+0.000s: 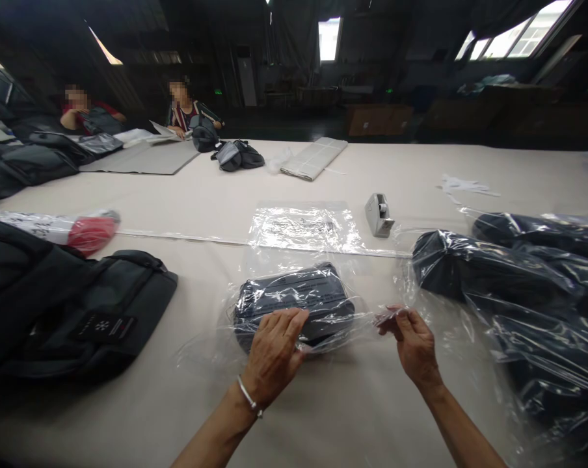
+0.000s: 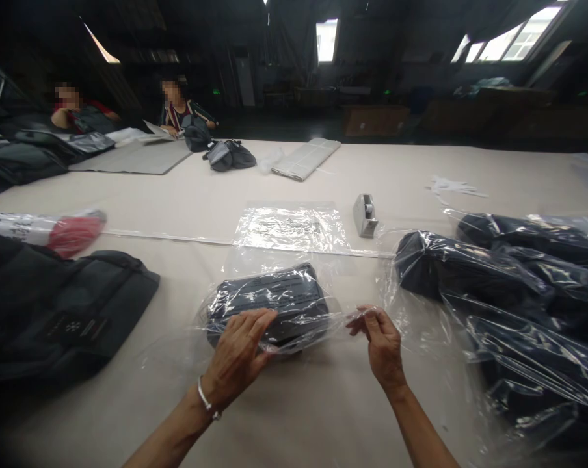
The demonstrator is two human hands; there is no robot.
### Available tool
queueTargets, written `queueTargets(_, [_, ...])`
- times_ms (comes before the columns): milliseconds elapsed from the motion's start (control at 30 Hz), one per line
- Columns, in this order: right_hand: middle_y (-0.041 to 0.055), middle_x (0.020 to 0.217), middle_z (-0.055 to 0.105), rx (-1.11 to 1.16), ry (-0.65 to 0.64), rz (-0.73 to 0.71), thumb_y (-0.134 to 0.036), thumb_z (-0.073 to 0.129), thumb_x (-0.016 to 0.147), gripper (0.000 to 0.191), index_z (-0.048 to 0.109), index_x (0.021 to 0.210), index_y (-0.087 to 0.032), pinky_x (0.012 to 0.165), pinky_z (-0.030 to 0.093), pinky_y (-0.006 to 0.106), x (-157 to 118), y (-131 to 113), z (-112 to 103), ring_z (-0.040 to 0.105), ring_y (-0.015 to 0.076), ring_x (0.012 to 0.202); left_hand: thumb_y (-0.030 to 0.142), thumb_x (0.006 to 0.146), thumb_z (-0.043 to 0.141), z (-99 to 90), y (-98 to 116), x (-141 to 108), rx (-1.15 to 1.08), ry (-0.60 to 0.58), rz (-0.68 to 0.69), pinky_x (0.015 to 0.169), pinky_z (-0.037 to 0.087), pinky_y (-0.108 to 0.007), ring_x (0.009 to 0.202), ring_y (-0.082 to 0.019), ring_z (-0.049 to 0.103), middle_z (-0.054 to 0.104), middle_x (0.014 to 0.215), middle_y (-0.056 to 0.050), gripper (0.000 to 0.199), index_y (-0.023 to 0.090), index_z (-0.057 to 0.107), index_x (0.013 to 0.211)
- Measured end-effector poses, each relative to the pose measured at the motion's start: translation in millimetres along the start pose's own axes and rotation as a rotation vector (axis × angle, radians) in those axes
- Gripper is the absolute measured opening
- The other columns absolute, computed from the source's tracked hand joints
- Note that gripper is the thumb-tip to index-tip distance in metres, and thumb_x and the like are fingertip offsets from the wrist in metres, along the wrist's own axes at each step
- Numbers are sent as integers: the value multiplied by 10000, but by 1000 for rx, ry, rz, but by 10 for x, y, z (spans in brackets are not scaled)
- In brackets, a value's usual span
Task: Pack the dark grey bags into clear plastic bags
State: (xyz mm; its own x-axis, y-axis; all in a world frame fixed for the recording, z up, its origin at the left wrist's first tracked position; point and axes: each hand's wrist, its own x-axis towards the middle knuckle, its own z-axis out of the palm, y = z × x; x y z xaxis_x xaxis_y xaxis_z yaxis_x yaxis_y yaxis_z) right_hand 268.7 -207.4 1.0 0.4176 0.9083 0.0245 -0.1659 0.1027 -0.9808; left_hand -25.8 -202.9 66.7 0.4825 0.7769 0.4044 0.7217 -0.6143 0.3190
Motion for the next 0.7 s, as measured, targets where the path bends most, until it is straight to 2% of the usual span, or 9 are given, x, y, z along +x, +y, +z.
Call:
queueTargets(67, [27, 729, 707, 14, -5, 6, -462, 691, 840, 284, 654, 923, -193, 558, 520, 275, 8, -6, 6, 651, 163, 603, 181, 815, 694, 34, 31, 29, 36, -72, -10, 857, 425, -419, 981, -253, 555, 644, 1080, -57, 541, 200, 465, 1305])
queueTargets(167, [34, 756, 715, 31, 2, 27, -465, 720, 811, 295, 664, 916, -196, 559, 528, 277, 14, -17, -9, 674, 180, 638, 188, 828, 679, 60, 82, 56, 42, -110, -48, 780, 415, -405, 851, -230, 542, 621, 871, -10, 173, 228, 593, 973])
queueTargets(233, [34, 750, 714, 34, 9, 32, -470, 726, 803, 299, 665, 907, -196, 557, 531, 280, 16, -25, -29, 676, 185, 639, 174, 817, 689, 35, 107, 54, -5, -91, -61, 806, 408, -401, 856, -219, 532, 601, 845, -3, 137, 218, 559, 816])
queueTargets(367, [28, 731, 703, 3, 12, 32, -473, 707, 821, 298, 656, 917, -195, 529, 518, 276, 16, -39, -39, 657, 174, 610, 156, 821, 687, -84, 83, 34, -105, -52, -70, 850, 397, -389, 903, -209, 530, 606, 877, 0, 173, 213, 524, 815])
queueTargets(467, [29, 730, 701, -66, 23, 16, -475, 676, 849, 296, 646, 932, -191, 497, 493, 268, 19, -37, 4, 625, 156, 568, 168, 874, 628, -139, -1, 56, -118, -26, -124, 794, 401, -378, 767, -178, 526, 585, 763, 20, 143, 210, 511, 803])
queueTargets(533, [32, 737, 702, -121, 38, -11, -480, 656, 864, 299, 641, 933, -189, 463, 460, 249, 27, -28, 47, 589, 136, 540, 163, 898, 590, -136, -65, 89, -89, 15, -157, 817, 405, -396, 723, -169, 528, 582, 728, 29, 122, 212, 522, 810])
queueTargets(567, [29, 732, 698, -148, 49, -23, -485, 646, 869, 303, 638, 935, -189, 446, 440, 237, 32, -22, 70, 567, 124, 525, 163, 905, 579, -125, -95, 105, -63, 44, -165, 870, 402, -422, 758, -177, 549, 592, 741, 25, 111, 214, 533, 818])
queueTargets(633, [11, 698, 677, -192, 69, -33, -508, 629, 874, 322, 633, 940, -193, 412, 397, 216, 44, -18, 114, 512, 103, 485, 164, 917, 555, -92, -147, 131, -12, 99, -165, 1020, 339, -500, 965, -221, 582, 628, 842, -4, 98, 218, 553, 835])
queueTargets(700, [-4, 671, 654, -233, 91, -29, -538, 617, 869, 350, 630, 943, -195, 399, 370, 206, 55, -24, 158, 472, 91, 461, 173, 937, 518, -48, -191, 149, -18, 108, -155, 1109, 265, -532, 1149, -241, 541, 644, 965, -27, 105, 220, 559, 852])
